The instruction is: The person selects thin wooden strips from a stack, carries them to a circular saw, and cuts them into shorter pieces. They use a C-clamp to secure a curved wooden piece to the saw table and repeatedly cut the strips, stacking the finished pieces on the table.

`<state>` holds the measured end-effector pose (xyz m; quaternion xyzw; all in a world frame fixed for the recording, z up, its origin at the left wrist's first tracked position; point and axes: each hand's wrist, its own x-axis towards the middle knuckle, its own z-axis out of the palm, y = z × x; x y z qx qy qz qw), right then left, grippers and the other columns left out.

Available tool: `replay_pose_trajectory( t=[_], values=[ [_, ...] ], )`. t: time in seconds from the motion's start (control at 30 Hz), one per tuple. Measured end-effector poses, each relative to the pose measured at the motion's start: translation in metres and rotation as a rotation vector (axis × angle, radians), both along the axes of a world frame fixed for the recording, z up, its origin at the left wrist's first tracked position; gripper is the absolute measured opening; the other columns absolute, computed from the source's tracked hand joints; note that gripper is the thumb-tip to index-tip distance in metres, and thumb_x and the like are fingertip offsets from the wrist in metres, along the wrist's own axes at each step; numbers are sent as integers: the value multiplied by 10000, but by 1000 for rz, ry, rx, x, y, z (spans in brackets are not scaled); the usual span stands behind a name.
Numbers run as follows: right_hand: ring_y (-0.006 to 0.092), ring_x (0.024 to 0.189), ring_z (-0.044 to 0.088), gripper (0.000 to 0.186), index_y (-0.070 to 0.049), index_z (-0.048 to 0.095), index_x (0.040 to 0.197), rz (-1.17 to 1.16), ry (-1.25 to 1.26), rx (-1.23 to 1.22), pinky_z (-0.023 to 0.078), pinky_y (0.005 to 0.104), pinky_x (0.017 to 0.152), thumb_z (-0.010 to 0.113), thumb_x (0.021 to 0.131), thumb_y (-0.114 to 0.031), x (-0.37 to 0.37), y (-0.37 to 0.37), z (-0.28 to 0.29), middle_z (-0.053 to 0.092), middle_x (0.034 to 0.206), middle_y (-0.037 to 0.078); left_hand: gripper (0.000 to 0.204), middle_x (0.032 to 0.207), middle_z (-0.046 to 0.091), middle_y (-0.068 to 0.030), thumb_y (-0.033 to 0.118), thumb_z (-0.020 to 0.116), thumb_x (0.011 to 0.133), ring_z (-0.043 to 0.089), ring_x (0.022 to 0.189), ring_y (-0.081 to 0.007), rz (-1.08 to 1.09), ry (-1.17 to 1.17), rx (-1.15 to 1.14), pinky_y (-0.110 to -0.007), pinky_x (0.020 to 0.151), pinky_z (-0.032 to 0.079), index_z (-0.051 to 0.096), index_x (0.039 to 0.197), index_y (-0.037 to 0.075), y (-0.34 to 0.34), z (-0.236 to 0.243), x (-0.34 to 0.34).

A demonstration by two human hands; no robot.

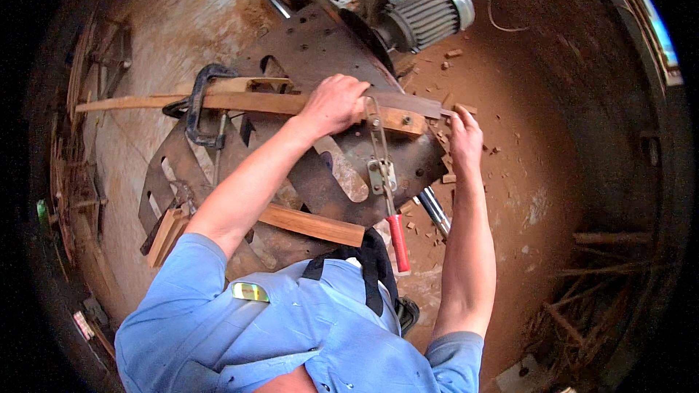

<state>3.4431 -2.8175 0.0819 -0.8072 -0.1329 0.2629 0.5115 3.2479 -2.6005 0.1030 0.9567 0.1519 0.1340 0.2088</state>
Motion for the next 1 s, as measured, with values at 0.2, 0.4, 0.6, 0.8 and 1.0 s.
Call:
replay_pose_trajectory(
  t=[0.2, 0.4, 0.6, 0.8, 1.0],
  values=[
    [221, 1186, 521, 435, 31, 516, 1283, 52, -25, 30, 373, 309, 1012, 514, 941, -239, -18, 5, -5, 568, 1276, 149, 490, 1023, 584, -172, 394, 648, 792, 529, 1027, -324, 62, 43, 51, -424, 914, 426, 591, 1087, 7, 0, 6, -14],
    [230, 1252, 470, 460, 35, 490, 1306, 69, -36, 24, 335, 313, 1050, 503, 949, -255, -31, 16, -1, 517, 1334, 165, 661, 1113, 550, -167, 423, 726, 731, 516, 1062, -332, -53, 46, 119, -425, 947, 417, 540, 1209, 6, 11, 17, -36],
    [225, 1239, 476, 482, 51, 476, 1307, 2, -70, 82, 346, 310, 1039, 513, 953, -273, -36, 7, 4, 520, 1322, 171, 645, 1124, 554, -158, 302, 800, 633, 534, 1080, -323, -178, 26, 168, -425, 929, 435, 556, 1182, 68, 14, 14, -30],
    [120, 804, 588, 299, 3, 572, 1156, -168, 41, 185, 485, 265, 726, 518, 964, -220, -70, -51, 15, 633, 931, 45, 635, 1089, 550, -130, 329, 807, 598, 535, 1064, -308, -159, 25, 219, -412, 894, 444, 586, 1148, 105, 16, 17, -32],
    [105, 648, 564, 254, -34, 576, 999, -352, 471, 182, 467, 232, 586, 539, 950, -281, -147, -115, -25, 587, 768, 31, 618, 1125, 553, -122, 275, 800, 586, 526, 1073, -311, -167, 67, 200, -408, 902, 443, 600, 1144, 101, 11, 23, -27]
  ],
)
